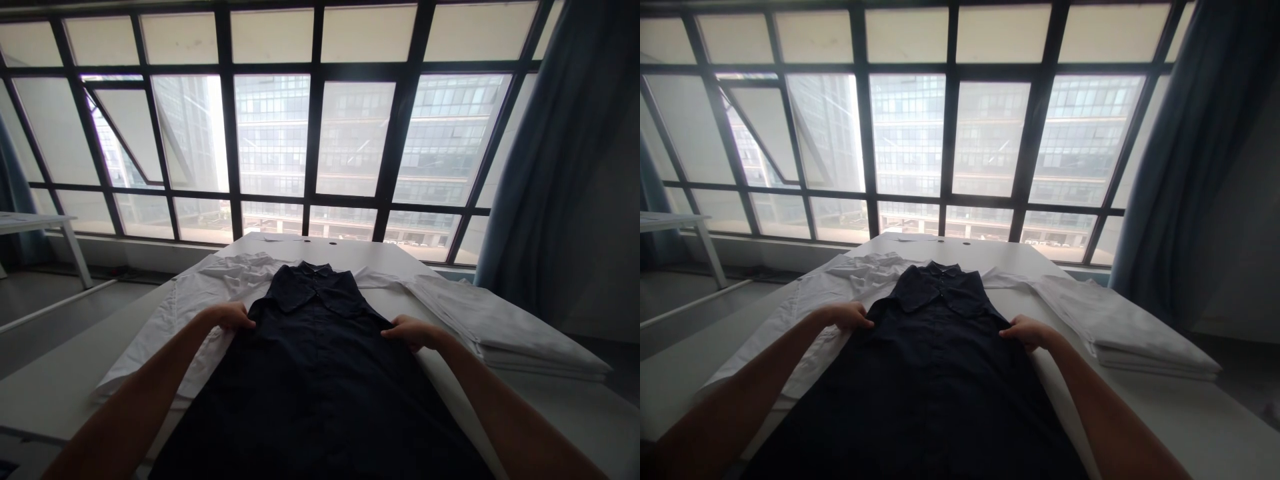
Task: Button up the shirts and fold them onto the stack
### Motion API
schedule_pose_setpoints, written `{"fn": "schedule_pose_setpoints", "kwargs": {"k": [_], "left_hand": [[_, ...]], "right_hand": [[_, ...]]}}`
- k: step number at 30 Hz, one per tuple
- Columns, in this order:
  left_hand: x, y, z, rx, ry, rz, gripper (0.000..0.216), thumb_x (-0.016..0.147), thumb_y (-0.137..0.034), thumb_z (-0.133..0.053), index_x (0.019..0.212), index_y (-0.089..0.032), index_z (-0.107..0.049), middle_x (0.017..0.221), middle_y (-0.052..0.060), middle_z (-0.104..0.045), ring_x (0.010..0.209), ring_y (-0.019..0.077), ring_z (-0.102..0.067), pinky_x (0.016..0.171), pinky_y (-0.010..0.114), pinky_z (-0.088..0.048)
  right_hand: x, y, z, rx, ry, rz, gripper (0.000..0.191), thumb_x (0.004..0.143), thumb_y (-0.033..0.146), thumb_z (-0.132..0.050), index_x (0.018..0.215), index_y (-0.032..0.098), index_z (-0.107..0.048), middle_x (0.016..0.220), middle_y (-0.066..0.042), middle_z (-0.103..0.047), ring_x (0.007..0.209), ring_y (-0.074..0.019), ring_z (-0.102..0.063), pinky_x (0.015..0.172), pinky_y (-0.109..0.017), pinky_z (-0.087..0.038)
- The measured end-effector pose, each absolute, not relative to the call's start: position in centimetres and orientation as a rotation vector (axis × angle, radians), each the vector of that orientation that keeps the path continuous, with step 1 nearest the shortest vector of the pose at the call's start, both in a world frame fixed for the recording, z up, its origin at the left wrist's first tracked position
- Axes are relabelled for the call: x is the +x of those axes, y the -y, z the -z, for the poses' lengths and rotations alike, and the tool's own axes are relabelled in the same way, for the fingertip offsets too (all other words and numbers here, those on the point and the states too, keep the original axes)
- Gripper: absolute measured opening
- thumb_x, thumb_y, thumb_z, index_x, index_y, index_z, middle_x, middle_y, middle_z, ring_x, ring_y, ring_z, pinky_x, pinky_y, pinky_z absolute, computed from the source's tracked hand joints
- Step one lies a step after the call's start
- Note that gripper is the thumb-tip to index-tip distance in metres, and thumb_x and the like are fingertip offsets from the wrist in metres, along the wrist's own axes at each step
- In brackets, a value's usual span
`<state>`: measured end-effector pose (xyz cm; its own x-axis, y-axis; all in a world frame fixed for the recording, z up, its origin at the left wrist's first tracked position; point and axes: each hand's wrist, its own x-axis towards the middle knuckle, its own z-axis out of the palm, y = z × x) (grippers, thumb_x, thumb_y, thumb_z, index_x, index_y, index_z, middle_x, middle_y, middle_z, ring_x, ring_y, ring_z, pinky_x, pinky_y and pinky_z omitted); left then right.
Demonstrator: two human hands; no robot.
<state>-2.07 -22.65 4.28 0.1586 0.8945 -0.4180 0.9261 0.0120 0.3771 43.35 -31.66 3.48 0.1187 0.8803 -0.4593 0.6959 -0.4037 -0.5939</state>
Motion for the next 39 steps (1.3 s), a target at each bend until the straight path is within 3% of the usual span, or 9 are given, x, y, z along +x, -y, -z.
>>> {"fn": "schedule_pose_setpoints", "kwargs": {"k": [4,9,13,18,24,29,34,37,39], "left_hand": [[-3.3,23.4,-5.5,1.739,-1.521,0.121,0.047,0.058,-0.056,-0.079,0.082,-0.019,-0.063,0.073,0.004,-0.067,0.071,0.0211,-0.067,0.063,0.029,-0.056],[-3.6,24.8,-5.8,1.655,-1.304,0.342,0.046,0.053,-0.052,-0.082,0.085,-0.02,-0.069,0.07,0.008,-0.069,0.068,0.0266,-0.069,0.06,0.037,-0.058],[-3.8,26.2,-6.7,1.803,-1.347,0.263,0.046,0.06,-0.059,-0.075,0.08,-0.018,-0.071,0.057,0.009,-0.064,0.058,0.0299,-0.066,0.049,0.041,-0.055],[0.2,27.0,-8.8,1.866,-1.297,0.213,0.049,0.07,-0.064,-0.066,0.081,-0.017,-0.071,0.055,0.008,-0.063,0.048,0.0249,-0.062,0.046,0.038,-0.053],[12.5,30.5,-7.2,1.942,-1.115,0.665,0.051,0.086,-0.048,-0.058,0.047,-0.015,-0.055,0.049,0.009,-0.06,0.043,0.0166,-0.058,0.039,0.024,-0.045],[12.7,32.3,-5.7,2.039,-1.083,0.724,0.052,0.07,-0.059,-0.072,0.043,-0.019,-0.054,0.046,0.005,-0.057,0.04,0.0184,-0.056,0.038,0.029,-0.049],[7.7,33.7,-6.7,2.134,-0.863,0.741,0.049,0.05,-0.062,-0.083,0.041,-0.021,-0.058,0.041,0.001,-0.056,0.035,0.0156,-0.051,0.034,0.025,-0.044],[7.2,36.1,-6.9,1.971,-0.62,0.87,0.055,0.065,-0.07,-0.071,0.043,-0.021,-0.06,0.043,0.003,-0.059,0.041,0.0174,-0.058,0.038,0.025,-0.047],[7.9,37.8,-6.7,1.751,-0.434,0.91,0.051,0.073,-0.072,-0.064,0.058,-0.023,-0.068,0.052,0.002,-0.065,0.052,0.0202,-0.066,0.045,0.027,-0.053]], "right_hand": [[43.5,32.3,-4.0,-2.184,1.527,-1.225,0.024,0.081,0.038,-0.069,0.078,0.017,-0.059,0.053,0.003,-0.043,0.044,-0.0084,-0.041,0.042,-0.021,-0.036],[43.3,33.2,-4.8,-2.215,1.532,-1.271,0.021,0.088,0.031,-0.064,0.093,0.013,-0.054,0.065,0.0,-0.053,0.046,-0.0079,-0.049,0.043,-0.02,-0.039],[43.4,33.5,-5.3,-2.236,1.584,-1.321,0.024,0.086,0.031,-0.066,0.094,0.014,-0.051,0.068,0.0,-0.057,0.046,-0.0096,-0.054,0.043,-0.02,-0.043],[44.1,32.5,-4.6,-2.123,1.601,-1.321,0.019,0.088,0.029,-0.063,0.088,0.014,-0.052,0.058,0.002,-0.051,0.042,-0.0077,-0.047,0.039,-0.018,-0.034],[43.9,32.5,-4.7,-2.047,1.609,-1.285,0.025,0.082,0.032,-0.07,0.09,0.015,-0.053,0.057,0.004,-0.052,0.04,-0.0066,-0.046,0.037,-0.017,-0.033],[43.1,33.6,-6.1,-2.036,1.636,-1.312,0.03,0.082,0.036,-0.071,0.095,0.014,-0.054,0.059,0.003,-0.056,0.041,-0.0084,-0.052,0.036,-0.016,-0.033],[42.8,34.1,-6.5,-2.042,1.68,-1.376,0.028,0.086,0.034,-0.067,0.098,0.014,-0.051,0.06,0.0,-0.059,0.044,-0.0115,-0.057,0.038,-0.018,-0.033],[42.5,34.3,-6.4,-2.055,1.684,-1.342,0.024,0.084,0.032,-0.068,0.094,0.016,-0.054,0.06,-0.002,-0.06,0.046,-0.0128,-0.058,0.04,-0.019,-0.034],[42.4,34.4,-6.4,-2.061,1.678,-1.298,0.025,0.081,0.033,-0.071,0.094,0.017,-0.057,0.062,-0.003,-0.062,0.048,-0.0132,-0.058,0.041,-0.02,-0.035]]}}
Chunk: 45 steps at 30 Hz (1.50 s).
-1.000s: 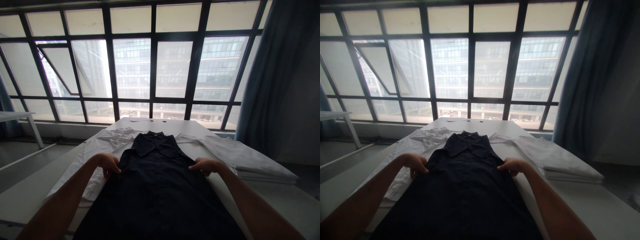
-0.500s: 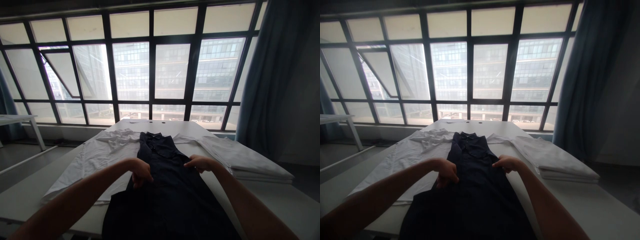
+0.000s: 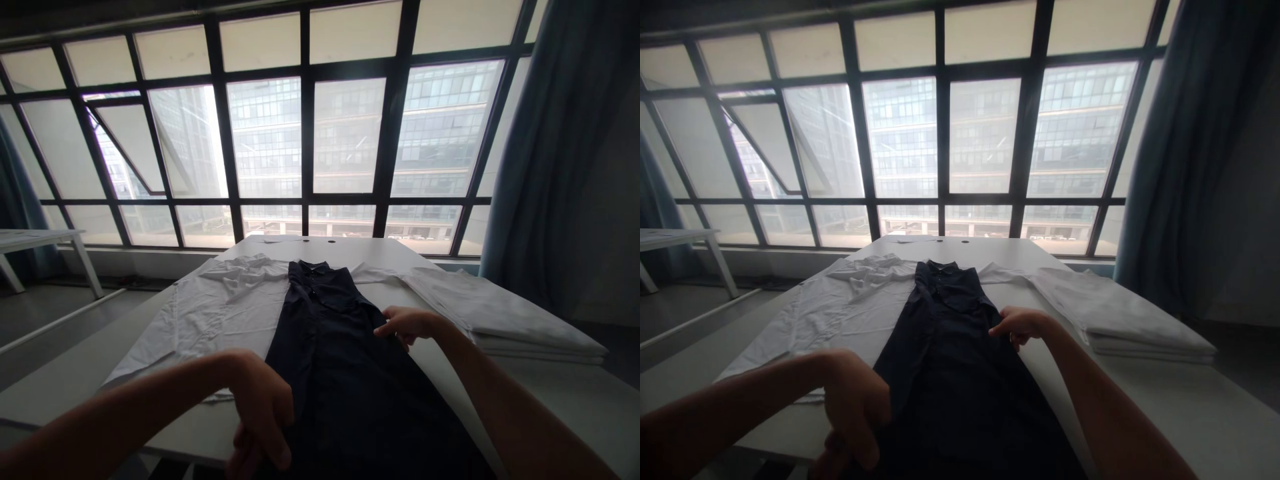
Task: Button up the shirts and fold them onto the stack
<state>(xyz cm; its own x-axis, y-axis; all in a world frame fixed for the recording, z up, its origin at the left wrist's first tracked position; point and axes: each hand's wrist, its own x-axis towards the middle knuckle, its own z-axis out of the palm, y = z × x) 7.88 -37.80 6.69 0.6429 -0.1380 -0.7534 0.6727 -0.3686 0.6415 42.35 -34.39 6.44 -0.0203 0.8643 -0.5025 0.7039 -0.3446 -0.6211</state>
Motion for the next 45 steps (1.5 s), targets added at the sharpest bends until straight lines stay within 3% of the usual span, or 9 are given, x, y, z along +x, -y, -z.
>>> {"fn": "schedule_pose_setpoints", "kwargs": {"k": [5,10,14,20,24,30,34,37,45], "left_hand": [[9.6,37.6,-6.2,1.678,-0.322,0.635,0.046,0.079,-0.065,-0.064,0.104,-0.026,-0.067,0.073,0.0,-0.07,0.066,0.0191,-0.069,0.06,0.029,-0.055],[8.4,32.1,-6.4,2.287,-0.638,-0.018,0.035,0.085,-0.047,-0.064,0.108,-0.02,-0.068,0.102,0.006,-0.072,0.088,0.0185,-0.068,0.078,0.028,-0.053],[7.5,31.5,-5.3,2.638,-0.497,-0.232,0.038,0.082,-0.039,-0.07,0.116,-0.023,-0.066,0.133,0.01,-0.06,0.122,0.0268,-0.055,0.104,0.038,-0.042],[8.1,32.4,-2.8,2.843,-0.475,-0.355,0.036,0.091,-0.038,-0.061,0.125,-0.027,-0.061,0.145,0.007,-0.051,0.13,0.0278,-0.048,0.107,0.043,-0.038],[8.3,30.4,-2.6,2.95,-0.518,-0.385,0.032,0.091,-0.034,-0.061,0.123,-0.026,-0.061,0.141,0.006,-0.055,0.127,0.0275,-0.05,0.105,0.043,-0.04],[8.4,28.4,-2.4,2.958,-0.622,-0.473,0.026,0.092,-0.03,-0.06,0.118,-0.026,-0.064,0.132,0.004,-0.062,0.122,0.0254,-0.054,0.102,0.041,-0.042],[8.5,28.7,-1.4,2.954,-0.609,-0.477,0.032,0.092,-0.033,-0.059,0.124,-0.026,-0.061,0.141,0.004,-0.055,0.13,0.0266,-0.048,0.107,0.043,-0.038],[8.7,29.4,-0.5,2.945,-0.598,-0.449,0.041,0.093,-0.038,-0.057,0.132,-0.025,-0.056,0.148,0.007,-0.048,0.137,0.0275,-0.04,0.112,0.045,-0.032],[8.5,31.0,1.2,2.813,-0.868,-0.311,0.054,0.098,-0.048,-0.042,0.146,-0.025,-0.04,0.158,0.006,-0.031,0.146,0.0258,-0.024,0.12,0.048,-0.017]], "right_hand": [[42.1,34.8,-6.8,-2.002,1.707,-1.352,0.043,0.077,0.031,-0.075,0.112,0.015,-0.056,0.064,-0.004,-0.066,0.048,-0.014,-0.06,0.041,-0.018,-0.039],[41.5,35.5,-7.7,-2.026,1.852,-1.493,0.065,0.076,0.025,-0.076,0.131,0.013,-0.045,0.059,0.001,-0.065,0.046,-0.0142,-0.063,0.042,-0.017,-0.046],[40.2,35.9,-8.4,-1.918,1.875,-1.438,0.072,0.08,0.013,-0.065,0.144,0.011,-0.032,0.056,0.002,-0.064,0.044,-0.0128,-0.061,0.039,-0.015,-0.044],[35.5,36.8,-8.3,-1.818,1.818,-1.111,0.095,0.081,0.011,-0.058,0.155,0.01,0.001,0.064,0.002,-0.064,0.042,-0.0124,-0.058,0.038,-0.018,-0.043],[31.5,37.8,-6.9,-1.71,2.029,-0.938,0.092,0.081,0.014,-0.058,0.157,0.015,-0.006,0.085,-0.004,-0.069,0.047,-0.0097,-0.059,0.044,-0.019,-0.045],[29.5,38.3,-5.1,-1.48,2.348,-0.989,0.086,0.089,0.027,-0.056,0.157,0.016,-0.004,0.081,-0.001,-0.07,0.056,-0.0121,-0.064,0.057,-0.021,-0.048],[30.5,37.8,-4.8,-1.391,2.419,-1.102,0.07,0.088,0.035,-0.06,0.149,0.019,-0.031,0.088,-0.001,-0.069,0.057,-0.0113,-0.064,0.057,-0.022,-0.048],[30.9,37.5,-4.3,-1.358,2.458,-1.021,0.045,0.083,0.035,-0.067,0.123,0.017,-0.056,0.085,-0.001,-0.067,0.062,-0.0116,-0.062,0.055,-0.021,-0.046],[29.8,37.7,-2.8,-1.244,2.52,-0.733,0.04,0.073,0.043,-0.077,0.102,0.018,-0.067,0.077,0.0,-0.065,0.065,-0.0134,-0.058,0.057,-0.022,-0.042]]}}
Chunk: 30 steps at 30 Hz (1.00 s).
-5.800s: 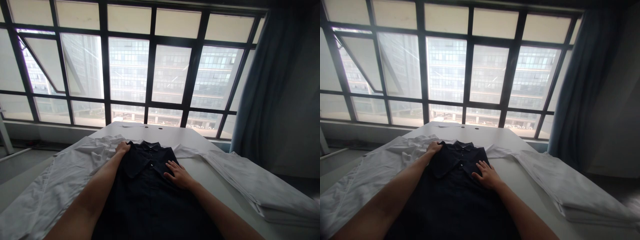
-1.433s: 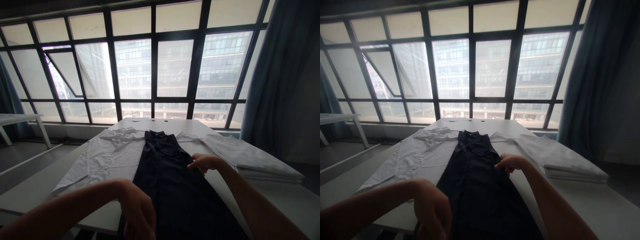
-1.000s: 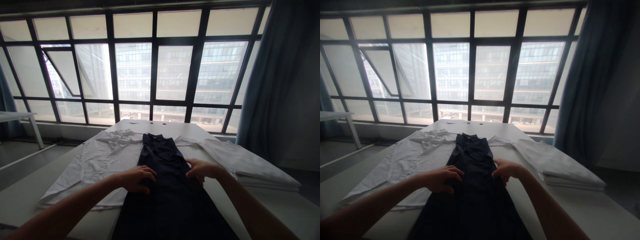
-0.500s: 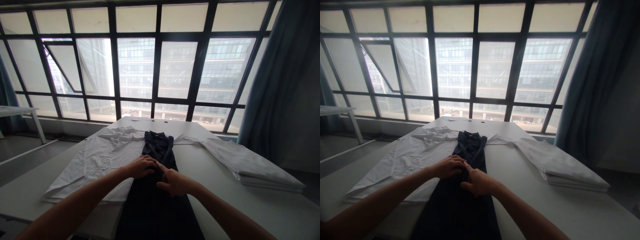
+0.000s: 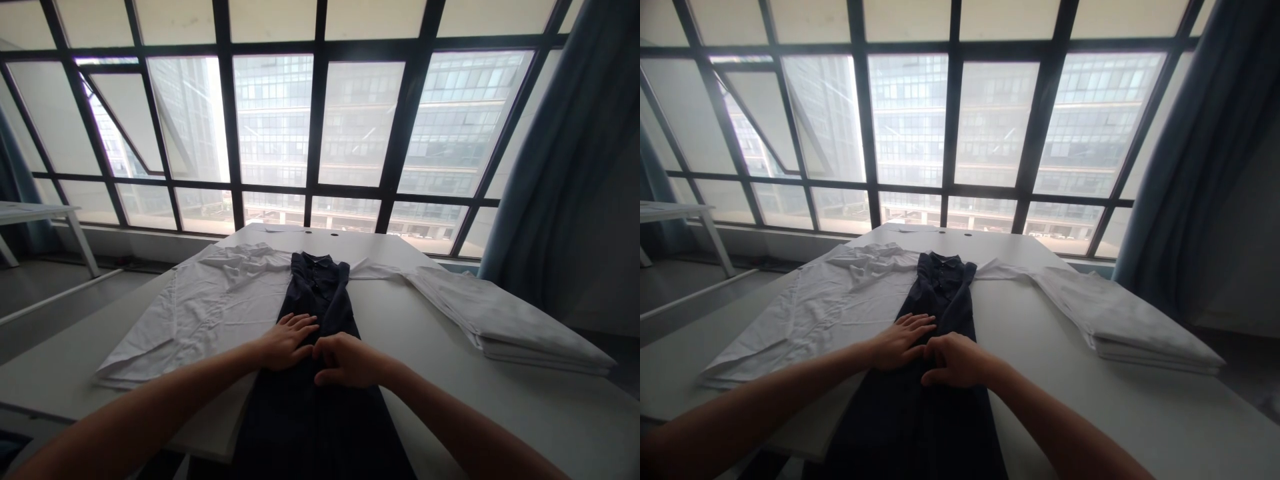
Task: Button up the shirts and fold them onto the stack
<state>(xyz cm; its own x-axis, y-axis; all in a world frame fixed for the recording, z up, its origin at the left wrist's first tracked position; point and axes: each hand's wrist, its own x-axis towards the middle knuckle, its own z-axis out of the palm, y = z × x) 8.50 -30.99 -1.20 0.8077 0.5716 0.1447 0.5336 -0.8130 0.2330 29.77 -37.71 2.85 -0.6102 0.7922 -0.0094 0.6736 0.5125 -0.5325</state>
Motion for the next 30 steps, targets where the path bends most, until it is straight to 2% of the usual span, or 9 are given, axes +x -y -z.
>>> {"fn": "schedule_pose_setpoints", "kwargs": {"k": [5,9,13,17,21,23,26,28,30], "left_hand": [[8.7,31.5,0.9,2.793,-0.945,-0.205,0.055,0.1,-0.046,-0.036,0.15,-0.024,-0.035,0.16,0.006,-0.026,0.148,0.0235,-0.019,0.12,0.047,-0.014],[8.8,32.2,0.5,2.757,-0.997,-0.166,0.054,0.101,-0.044,-0.031,0.151,-0.024,-0.032,0.16,0.005,-0.024,0.148,0.0233,-0.017,0.12,0.049,-0.014],[8.6,32.7,0.1,2.722,-0.993,-0.123,0.055,0.1,-0.045,-0.032,0.151,-0.025,-0.032,0.161,0.004,-0.021,0.149,0.0236,-0.014,0.12,0.051,-0.011],[8.5,32.8,-0.2,2.704,-0.983,-0.11,0.053,0.101,-0.041,-0.027,0.152,-0.024,-0.029,0.161,0.003,-0.021,0.149,0.0213,-0.014,0.121,0.049,-0.011],[8.5,33.0,-0.4,2.713,-0.983,-0.069,0.053,0.102,-0.038,-0.026,0.153,-0.024,-0.027,0.161,0.004,-0.018,0.149,0.0219,-0.012,0.12,0.05,-0.01],[8.1,33.5,-0.4,2.722,-0.949,-0.057,0.055,0.102,-0.042,-0.027,0.153,-0.023,-0.026,0.161,0.006,-0.017,0.149,0.0232,-0.009,0.12,0.05,-0.011],[6.9,34.9,-0.5,2.749,-0.786,-0.037,0.062,0.1,-0.05,-0.032,0.155,-0.025,-0.022,0.161,0.007,-0.016,0.149,0.0253,-0.008,0.12,0.051,-0.009],[5.9,36.3,-0.8,2.746,-0.681,-0.048,0.066,0.098,-0.053,-0.037,0.156,-0.027,-0.017,0.161,0.007,-0.014,0.149,0.0266,-0.009,0.12,0.053,-0.008],[5.0,37.8,-1.3,2.72,-0.635,-0.063,0.069,0.097,-0.053,-0.041,0.156,-0.028,-0.014,0.161,0.008,-0.014,0.149,0.028,-0.011,0.12,0.054,-0.008]], "right_hand": [[28.7,38.2,-2.2,-1.111,2.479,-0.676,0.035,0.075,0.043,-0.077,0.098,0.018,-0.068,0.073,0.001,-0.063,0.062,-0.0121,-0.055,0.057,-0.022,-0.04],[28.9,38.7,-2.8,-0.993,2.475,-0.909,0.029,0.08,0.034,-0.071,0.102,0.016,-0.067,0.072,0.001,-0.062,0.06,-0.0107,-0.054,0.055,-0.02,-0.041],[29.4,39.0,-3.5,-0.972,2.583,-1.005,0.037,0.069,0.019,-0.077,0.106,0.018,-0.069,0.089,-0.001,-0.065,0.067,-0.0108,-0.059,0.061,-0.02,-0.047],[29.0,38.9,-3.1,-0.916,2.642,-0.738,0.036,0.064,0.03,-0.085,0.099,0.024,-0.074,0.113,-0.004,-0.062,0.081,-0.014,-0.062,0.074,-0.024,-0.049],[28.7,38.7,-2.5,-0.791,2.634,-0.712,0.022,0.071,0.038,-0.081,0.086,0.022,-0.075,0.112,-0.002,-0.062,0.096,-0.0167,-0.061,0.084,-0.026,-0.048],[28.9,38.7,-2.6,-0.784,2.646,-0.771,0.023,0.072,0.039,-0.08,0.086,0.022,-0.075,0.107,-0.002,-0.062,0.087,-0.0138,-0.06,0.08,-0.024,-0.048],[29.4,39.1,-3.2,-0.744,2.711,-1.004,0.035,0.066,0.041,-0.085,0.092,0.02,-0.076,0.103,-0.001,-0.062,0.066,-0.0075,-0.055,0.068,-0.02,-0.048],[29.4,39.6,-3.4,-0.7,2.772,-1.076,0.038,0.061,0.039,-0.087,0.092,0.02,-0.076,0.102,0.0,-0.062,0.064,-0.0064,-0.054,0.066,-0.019,-0.047],[29.1,40.2,-3.6,-0.694,2.844,-0.987,0.032,0.061,0.036,-0.088,0.086,0.021,-0.076,0.097,0.001,-0.062,0.068,-0.0078,-0.056,0.069,-0.019,-0.045]]}}
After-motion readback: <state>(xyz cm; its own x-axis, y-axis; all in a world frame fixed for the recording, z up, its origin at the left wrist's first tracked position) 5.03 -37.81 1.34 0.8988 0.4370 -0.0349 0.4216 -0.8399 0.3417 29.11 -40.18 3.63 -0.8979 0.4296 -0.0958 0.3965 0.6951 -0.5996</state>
